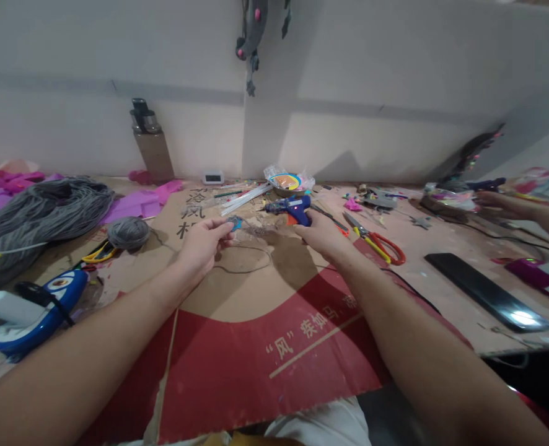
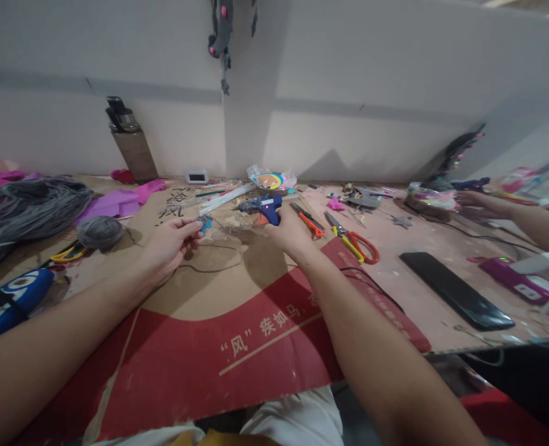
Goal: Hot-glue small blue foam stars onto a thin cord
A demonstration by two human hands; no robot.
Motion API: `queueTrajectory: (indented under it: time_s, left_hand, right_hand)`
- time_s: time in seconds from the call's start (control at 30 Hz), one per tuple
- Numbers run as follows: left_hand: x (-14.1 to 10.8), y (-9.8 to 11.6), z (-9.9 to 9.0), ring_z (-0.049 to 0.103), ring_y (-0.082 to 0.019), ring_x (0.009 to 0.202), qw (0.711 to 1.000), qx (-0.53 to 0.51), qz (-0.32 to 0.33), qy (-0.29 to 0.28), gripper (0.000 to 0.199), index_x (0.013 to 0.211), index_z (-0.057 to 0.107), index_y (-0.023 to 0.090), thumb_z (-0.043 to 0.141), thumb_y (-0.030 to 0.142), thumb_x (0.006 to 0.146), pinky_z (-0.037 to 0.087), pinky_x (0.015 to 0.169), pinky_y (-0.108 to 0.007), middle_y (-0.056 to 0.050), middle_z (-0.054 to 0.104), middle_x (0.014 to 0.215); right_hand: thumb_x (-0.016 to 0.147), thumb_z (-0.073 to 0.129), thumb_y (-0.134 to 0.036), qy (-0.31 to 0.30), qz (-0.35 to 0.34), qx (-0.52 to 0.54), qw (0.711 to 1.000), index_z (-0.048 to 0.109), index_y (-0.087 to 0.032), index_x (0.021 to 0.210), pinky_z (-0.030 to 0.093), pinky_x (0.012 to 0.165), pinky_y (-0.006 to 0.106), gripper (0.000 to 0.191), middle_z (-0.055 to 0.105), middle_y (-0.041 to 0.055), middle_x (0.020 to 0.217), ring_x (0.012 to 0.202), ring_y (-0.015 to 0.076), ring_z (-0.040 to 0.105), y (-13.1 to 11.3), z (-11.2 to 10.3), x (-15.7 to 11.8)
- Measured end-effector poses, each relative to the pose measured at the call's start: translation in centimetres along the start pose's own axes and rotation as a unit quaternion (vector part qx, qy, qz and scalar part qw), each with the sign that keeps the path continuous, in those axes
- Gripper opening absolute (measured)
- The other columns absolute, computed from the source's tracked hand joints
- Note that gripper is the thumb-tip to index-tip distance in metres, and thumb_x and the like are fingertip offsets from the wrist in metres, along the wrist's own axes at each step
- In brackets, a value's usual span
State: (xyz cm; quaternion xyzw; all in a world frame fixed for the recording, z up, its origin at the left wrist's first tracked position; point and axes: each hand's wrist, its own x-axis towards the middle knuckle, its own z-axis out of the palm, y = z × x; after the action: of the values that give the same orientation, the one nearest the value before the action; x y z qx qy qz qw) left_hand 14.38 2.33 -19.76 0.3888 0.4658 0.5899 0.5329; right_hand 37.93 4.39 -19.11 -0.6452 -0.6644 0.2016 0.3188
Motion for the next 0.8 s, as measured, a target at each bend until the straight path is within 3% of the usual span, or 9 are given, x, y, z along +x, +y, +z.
queueTrajectory:
  time_s: [0.13, 0.23, 0.4, 0.57, 0.8]
  left_hand:
    - [0.3, 0.0, -0.4, 0.052, -0.007, 0.045, 1.0, 0.006, -0.006, 0.014, 0.017, 0.07, 0.061, 0.014, 0.074, 0.021, 0.063, 0.041, 0.045, -0.017, 0.001, 0.058, 0.054]
    - [0.4, 0.0, -0.5, 0.051, -0.007, 0.044, 0.999, 0.028, -0.017, 0.032, 0.017, 0.072, 0.061, 0.015, 0.073, 0.023, 0.064, 0.039, 0.042, -0.016, 0.001, 0.057, 0.053]
    - [0.3, 0.3, -0.3, 0.049, -0.007, 0.043, 0.998, 0.05, -0.011, 0.043, 0.016, 0.072, 0.061, 0.015, 0.073, 0.023, 0.064, 0.037, 0.038, -0.015, 0.002, 0.056, 0.054]
    - [0.0, 0.4, -0.1, 0.047, -0.006, 0.042, 0.997, 0.058, -0.012, 0.045, 0.014, 0.075, 0.06, 0.015, 0.071, 0.021, 0.067, 0.037, 0.037, -0.015, 0.002, 0.056, 0.056]
    - [0.0, 0.1, -0.3, 0.048, -0.006, 0.046, 0.996, 0.081, 0.019, 0.027, 0.018, 0.077, 0.063, 0.016, 0.073, 0.026, 0.066, 0.038, 0.039, -0.015, 0.002, 0.056, 0.058]
  right_hand:
    - [0.075, 0.055, -0.028, -0.015, -0.041, 0.201, 0.979, 0.052, -0.021, 0.1, 0.042, 0.048, 0.023, 0.026, 0.054, -0.0021, 0.069, 0.054, 0.0115, 0.051, -1.5, 0.3, -0.8]
    - [0.076, 0.056, -0.029, -0.062, -0.09, 0.262, 0.959, 0.051, -0.021, 0.105, 0.041, 0.046, 0.023, 0.031, 0.053, -0.0026, 0.07, 0.052, 0.0107, 0.048, -2.5, 0.5, -1.5]
    - [0.078, 0.058, -0.028, -0.017, -0.156, 0.177, 0.972, 0.051, -0.019, 0.118, 0.052, 0.069, 0.033, 0.042, 0.063, 0.0062, 0.096, 0.082, 0.0202, 0.06, -2.7, 0.6, -2.0]
    - [0.081, 0.055, -0.023, 0.01, -0.222, 0.111, 0.969, 0.047, -0.021, 0.129, 0.044, 0.096, 0.044, 0.049, 0.061, 0.0094, 0.12, 0.111, 0.0265, 0.056, -2.9, 0.6, -2.3]
    - [0.082, 0.054, -0.023, 0.016, -0.234, 0.072, 0.969, 0.048, -0.018, 0.128, 0.042, 0.099, 0.044, 0.046, 0.06, 0.0113, 0.124, 0.113, 0.0269, 0.055, -3.0, 0.6, -2.4]
